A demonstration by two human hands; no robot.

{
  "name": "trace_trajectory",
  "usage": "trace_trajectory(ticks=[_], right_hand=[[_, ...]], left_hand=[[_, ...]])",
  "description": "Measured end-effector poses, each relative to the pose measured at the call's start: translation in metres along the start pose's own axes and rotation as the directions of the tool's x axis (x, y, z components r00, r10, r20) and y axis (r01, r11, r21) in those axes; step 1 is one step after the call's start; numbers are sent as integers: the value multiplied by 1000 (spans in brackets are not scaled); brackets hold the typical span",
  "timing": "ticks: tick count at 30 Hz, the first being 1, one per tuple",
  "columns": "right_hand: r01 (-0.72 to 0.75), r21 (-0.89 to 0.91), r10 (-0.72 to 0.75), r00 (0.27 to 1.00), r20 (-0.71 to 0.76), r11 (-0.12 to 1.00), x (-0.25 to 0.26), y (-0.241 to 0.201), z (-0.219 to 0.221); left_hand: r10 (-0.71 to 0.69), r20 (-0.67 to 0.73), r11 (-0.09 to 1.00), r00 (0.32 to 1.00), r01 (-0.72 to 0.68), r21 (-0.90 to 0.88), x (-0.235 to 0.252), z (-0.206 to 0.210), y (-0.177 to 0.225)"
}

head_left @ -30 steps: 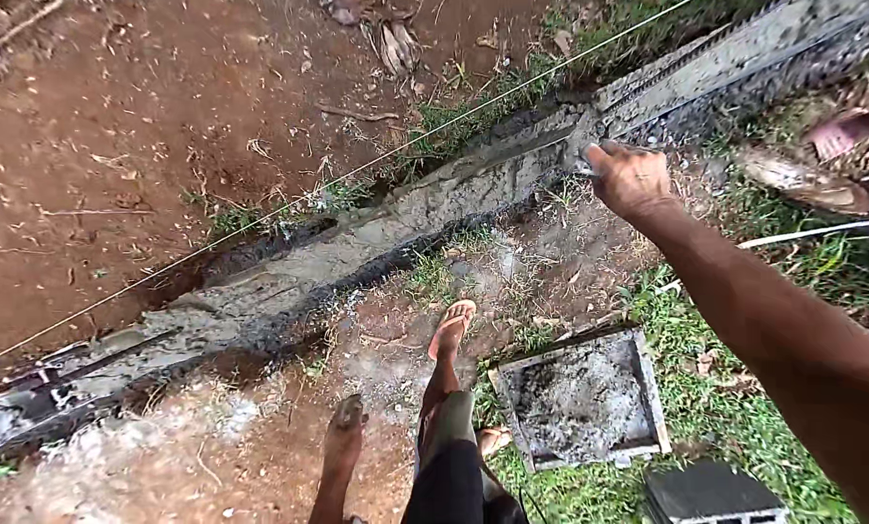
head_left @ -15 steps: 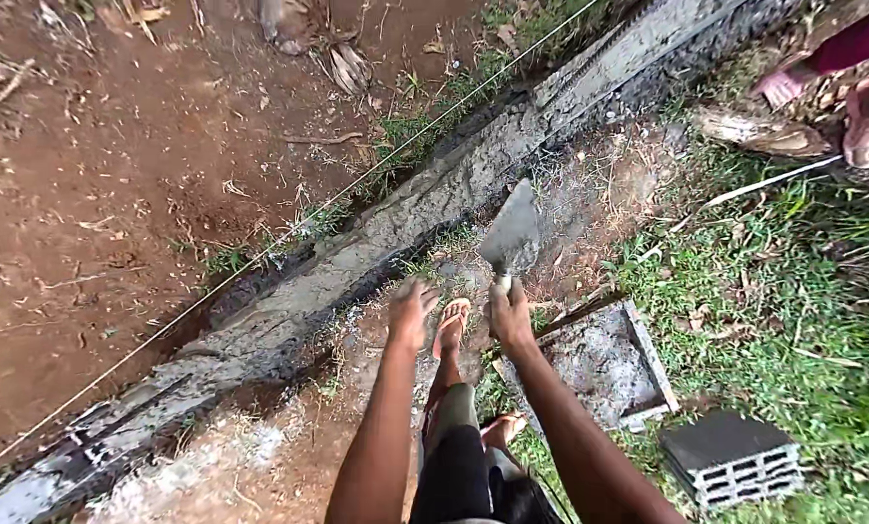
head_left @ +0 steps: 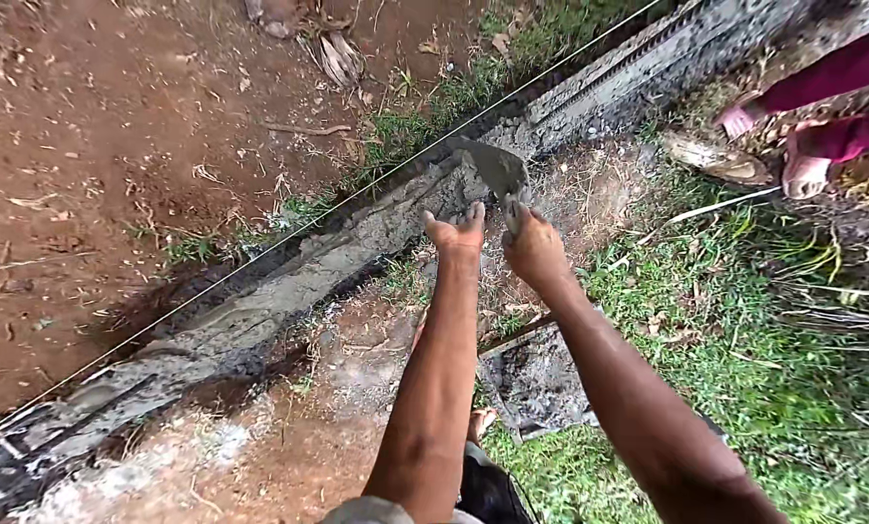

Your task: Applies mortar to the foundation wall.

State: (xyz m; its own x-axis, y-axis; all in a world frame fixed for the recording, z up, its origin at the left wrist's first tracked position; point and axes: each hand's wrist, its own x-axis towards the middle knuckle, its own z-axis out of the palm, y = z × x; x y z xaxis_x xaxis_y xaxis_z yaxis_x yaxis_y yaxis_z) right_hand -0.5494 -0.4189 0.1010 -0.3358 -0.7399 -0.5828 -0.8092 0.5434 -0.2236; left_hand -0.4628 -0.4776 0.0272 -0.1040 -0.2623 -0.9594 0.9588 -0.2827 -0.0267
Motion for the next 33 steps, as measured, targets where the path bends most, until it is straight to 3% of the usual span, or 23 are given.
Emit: trace_trajectory(ticks=[4, 6, 8, 10, 13, 16, 18, 20, 23, 27, 30, 33], right_hand=[[204, -335, -190, 979, 74, 920, 24, -23, -20], [286, -381, -271, 958, 94, 879, 32, -21, -28], [273, -341, -278, 960, 35, 899, 33, -9, -39], [237, -176, -252, 965, -69, 956, 15, 16, -38], [169, 259, -134, 980, -147, 951, -22, 64, -4], [-33, 676, 46, 999, -1, 736, -57, 89, 62], [-161, 812, 174, 982, 75, 561, -75, 76, 108], [-266, 878, 301, 942, 149, 398, -77, 48, 147], [-311, 936, 371, 899, 232, 167, -60, 0, 188], [-225, 971, 322, 916, 237, -76, -32, -62, 203], [-198, 974, 307, 925, 222, -107, -34, -98, 210], [-161, 986, 303, 938, 169, -51, -60, -117, 236]], left_hand=[[36, 27, 997, 999, -34, -67, -2, 7, 5], [59, 57, 988, 997, -51, -147, -2, 9, 8], [66, 102, 977, 993, -44, -207, -2, 11, 13], [52, 126, 977, 991, -24, -214, -2, 8, 16], [-20, 199, 995, 980, 40, -94, -10, -9, 23], [-42, 257, 997, 965, 25, 66, -23, -23, 36], [-43, 276, 975, 960, -20, 223, -31, -28, 46], [-18, 340, 883, 940, -145, 446, -46, -37, 56], [12, 424, 632, 906, -335, 699, -70, -78, 82], [301, 233, 358, 925, -336, 871, -79, -161, 132], [474, 168, 152, 864, -268, 951, -82, -239, 174], [561, 102, 65, 821, -166, 984, -86, -324, 214]])
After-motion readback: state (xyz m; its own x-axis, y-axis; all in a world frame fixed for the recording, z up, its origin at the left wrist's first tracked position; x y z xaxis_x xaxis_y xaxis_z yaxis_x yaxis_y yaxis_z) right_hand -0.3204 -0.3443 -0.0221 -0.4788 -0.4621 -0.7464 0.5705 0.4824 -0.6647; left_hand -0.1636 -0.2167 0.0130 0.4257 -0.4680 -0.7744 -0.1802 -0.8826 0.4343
